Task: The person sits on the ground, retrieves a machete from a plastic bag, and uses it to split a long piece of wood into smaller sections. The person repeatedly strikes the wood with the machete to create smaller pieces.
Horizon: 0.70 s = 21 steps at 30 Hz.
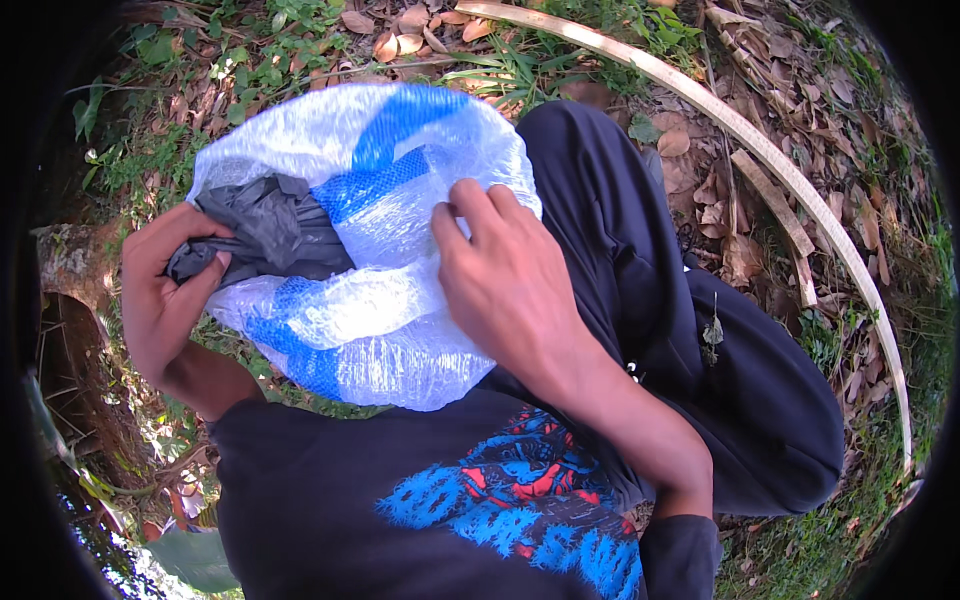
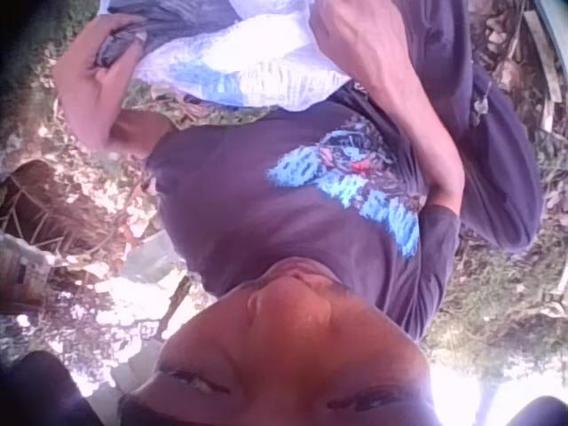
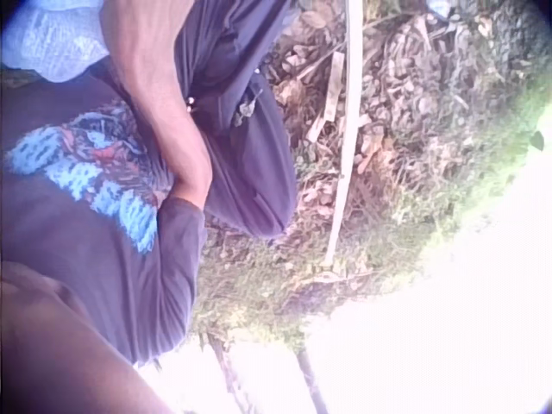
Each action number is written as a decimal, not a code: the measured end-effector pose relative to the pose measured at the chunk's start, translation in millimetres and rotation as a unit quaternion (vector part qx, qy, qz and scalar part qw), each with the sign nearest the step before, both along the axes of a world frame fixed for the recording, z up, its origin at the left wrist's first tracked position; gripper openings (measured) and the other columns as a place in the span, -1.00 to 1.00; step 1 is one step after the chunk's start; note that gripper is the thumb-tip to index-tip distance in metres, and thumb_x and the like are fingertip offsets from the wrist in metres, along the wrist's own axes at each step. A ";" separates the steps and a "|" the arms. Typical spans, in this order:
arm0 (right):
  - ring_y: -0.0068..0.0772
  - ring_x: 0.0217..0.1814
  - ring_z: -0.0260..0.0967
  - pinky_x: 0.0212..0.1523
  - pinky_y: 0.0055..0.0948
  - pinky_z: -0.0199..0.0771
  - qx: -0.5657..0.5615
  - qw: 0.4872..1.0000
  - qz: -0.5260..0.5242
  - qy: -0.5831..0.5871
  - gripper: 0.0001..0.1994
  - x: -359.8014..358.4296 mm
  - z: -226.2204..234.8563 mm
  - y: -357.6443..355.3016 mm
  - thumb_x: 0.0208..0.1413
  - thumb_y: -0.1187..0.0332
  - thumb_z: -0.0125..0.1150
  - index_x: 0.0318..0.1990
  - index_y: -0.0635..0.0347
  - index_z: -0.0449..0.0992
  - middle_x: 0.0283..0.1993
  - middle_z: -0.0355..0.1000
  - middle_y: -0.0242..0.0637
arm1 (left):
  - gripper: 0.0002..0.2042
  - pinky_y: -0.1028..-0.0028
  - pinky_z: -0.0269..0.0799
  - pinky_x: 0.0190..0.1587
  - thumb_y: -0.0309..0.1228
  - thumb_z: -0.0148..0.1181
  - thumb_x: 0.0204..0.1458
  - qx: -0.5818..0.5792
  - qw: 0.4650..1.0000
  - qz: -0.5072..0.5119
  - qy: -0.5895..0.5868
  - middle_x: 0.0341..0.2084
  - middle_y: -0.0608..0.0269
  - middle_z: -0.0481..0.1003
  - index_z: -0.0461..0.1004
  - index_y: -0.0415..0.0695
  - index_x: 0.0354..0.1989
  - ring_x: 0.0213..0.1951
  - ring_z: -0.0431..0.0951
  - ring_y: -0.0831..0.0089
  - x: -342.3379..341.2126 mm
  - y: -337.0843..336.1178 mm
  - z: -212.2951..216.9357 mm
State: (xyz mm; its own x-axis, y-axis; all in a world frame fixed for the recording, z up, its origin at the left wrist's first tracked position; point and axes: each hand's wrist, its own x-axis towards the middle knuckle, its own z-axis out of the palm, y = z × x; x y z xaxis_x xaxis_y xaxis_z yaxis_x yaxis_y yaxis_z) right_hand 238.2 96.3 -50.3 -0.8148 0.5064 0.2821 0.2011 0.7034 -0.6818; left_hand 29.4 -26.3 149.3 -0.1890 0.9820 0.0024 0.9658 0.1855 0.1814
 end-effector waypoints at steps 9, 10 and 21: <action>-0.15 -0.03 0.41 -0.05 -0.17 0.45 0.039 0.972 0.182 0.141 -0.51 -51.1 16.9 -104.8 0.07 0.40 0.16 0.17 0.46 0.44 -0.08 0.45 -0.11 | -0.85 0.57 0.18 -0.47 -0.49 0.22 -0.07 0.010 0.992 0.095 -0.084 -0.60 0.37 0.43 0.53 -0.31 -0.34 -0.53 0.34 0.70 -10.6 23.5 -6.0; -0.15 -0.01 0.41 -0.05 -0.17 0.46 0.051 0.966 0.205 0.148 -0.53 -55.8 10.6 -112.3 0.07 0.40 0.15 0.15 0.45 0.46 -0.10 0.46 -0.12 | -0.85 0.57 0.18 -0.47 -0.48 0.22 -0.06 0.009 0.992 0.095 -0.087 -0.59 0.36 0.44 0.53 -0.30 -0.34 -0.53 0.34 0.70 -11.1 26.1 -9.8; 0.23 0.20 0.34 0.16 -0.03 0.44 -0.152 0.982 0.007 0.111 -0.38 -48.8 -49.0 -81.1 -0.14 0.51 0.37 0.16 0.44 0.34 0.06 0.36 0.12 | -0.87 0.59 0.31 -0.34 -0.52 0.22 0.02 -0.013 0.998 0.007 -0.064 -0.48 0.44 0.47 0.50 -0.29 -0.27 -0.41 0.40 0.73 -24.3 77.5 -53.6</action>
